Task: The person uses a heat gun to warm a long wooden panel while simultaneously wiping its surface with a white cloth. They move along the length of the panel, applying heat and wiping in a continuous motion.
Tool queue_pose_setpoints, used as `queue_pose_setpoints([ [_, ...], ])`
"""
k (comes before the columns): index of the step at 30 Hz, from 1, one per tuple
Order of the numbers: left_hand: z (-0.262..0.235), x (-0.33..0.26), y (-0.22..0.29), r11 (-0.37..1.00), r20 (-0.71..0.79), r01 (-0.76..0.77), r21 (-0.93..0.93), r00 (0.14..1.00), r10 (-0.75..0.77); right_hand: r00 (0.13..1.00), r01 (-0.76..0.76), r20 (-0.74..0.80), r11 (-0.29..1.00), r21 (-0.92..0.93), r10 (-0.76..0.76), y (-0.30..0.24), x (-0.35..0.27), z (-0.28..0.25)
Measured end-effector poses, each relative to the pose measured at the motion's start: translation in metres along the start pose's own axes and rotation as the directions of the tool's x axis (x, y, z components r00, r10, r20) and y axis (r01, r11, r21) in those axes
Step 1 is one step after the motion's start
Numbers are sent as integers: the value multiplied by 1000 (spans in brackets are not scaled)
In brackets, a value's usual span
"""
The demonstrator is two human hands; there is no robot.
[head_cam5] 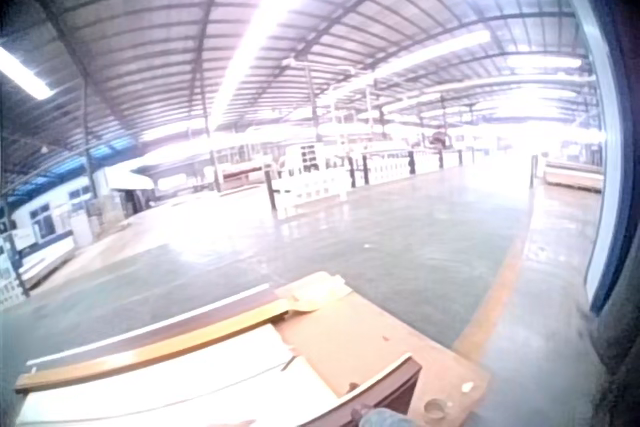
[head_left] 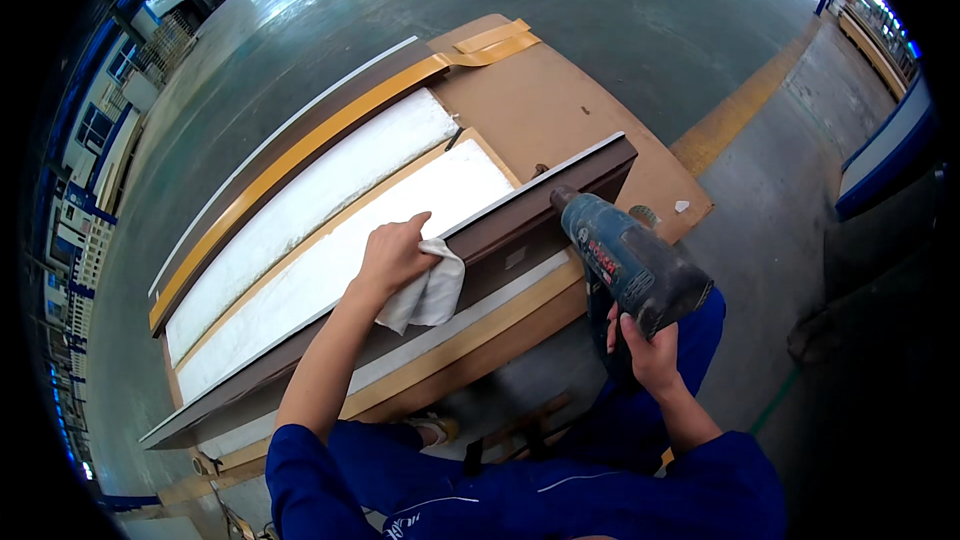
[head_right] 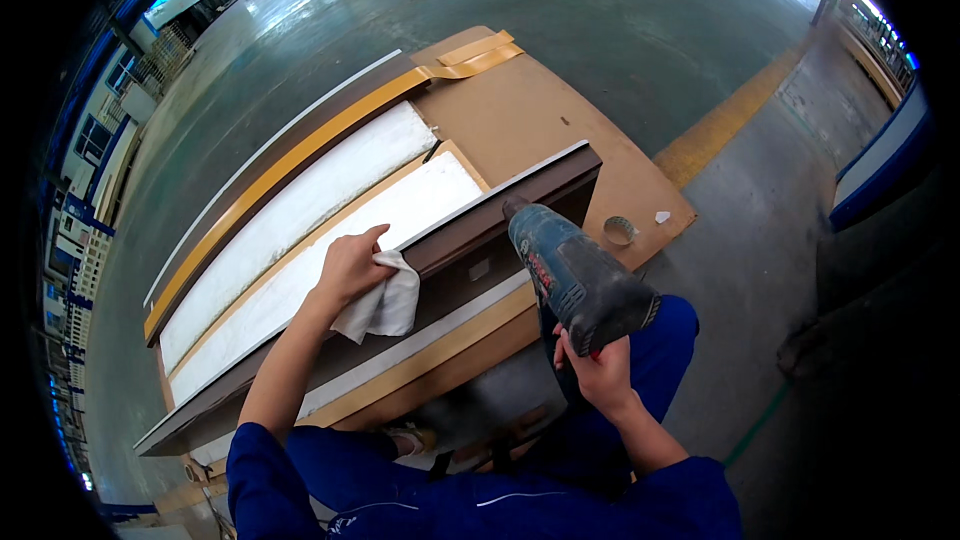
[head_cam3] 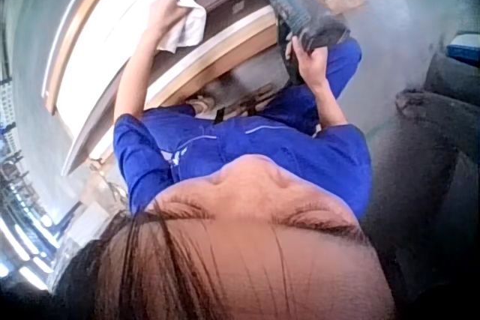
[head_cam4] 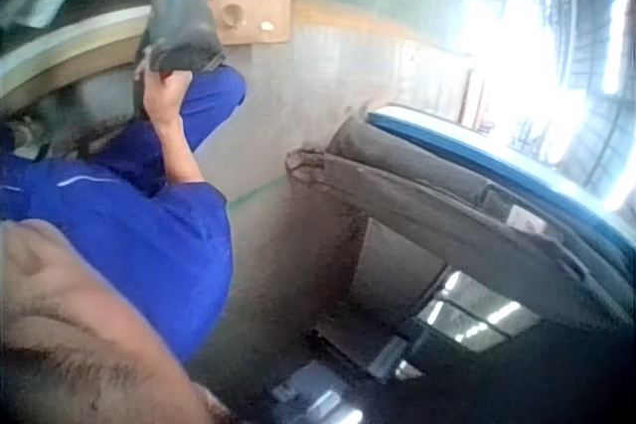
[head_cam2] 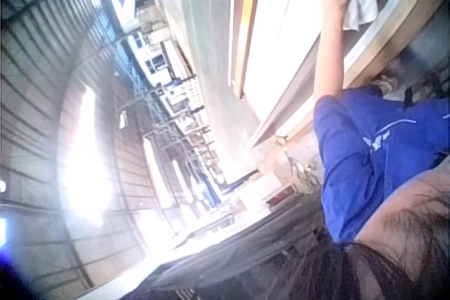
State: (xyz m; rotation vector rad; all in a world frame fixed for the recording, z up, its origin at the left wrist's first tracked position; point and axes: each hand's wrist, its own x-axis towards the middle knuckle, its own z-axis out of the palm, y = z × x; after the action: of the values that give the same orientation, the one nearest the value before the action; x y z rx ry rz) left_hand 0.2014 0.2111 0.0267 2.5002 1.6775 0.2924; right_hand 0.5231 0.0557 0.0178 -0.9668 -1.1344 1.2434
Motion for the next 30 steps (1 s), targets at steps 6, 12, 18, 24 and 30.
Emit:
queue_pose_setpoints([
  [6,-7,17,24,999,59,15,43,998,-18,998,25,-51,999,37,-23,-9,1,-7],
  [12,-9,40,55,998,61,6,55,998,-10,993,41,-112,987,153,-24,-14,6,-16],
  [18,-6,70,88,999,57,-5,39,998,3,979,105,-188,980,169,-73,-18,13,-28],
  [24,-1,98,111,998,57,-32,47,998,29,964,120,-255,979,163,-75,-21,17,-44],
  [30,-2,117,136,1000,43,-19,13,999,18,949,155,-302,966,207,-88,-23,17,-55],
])
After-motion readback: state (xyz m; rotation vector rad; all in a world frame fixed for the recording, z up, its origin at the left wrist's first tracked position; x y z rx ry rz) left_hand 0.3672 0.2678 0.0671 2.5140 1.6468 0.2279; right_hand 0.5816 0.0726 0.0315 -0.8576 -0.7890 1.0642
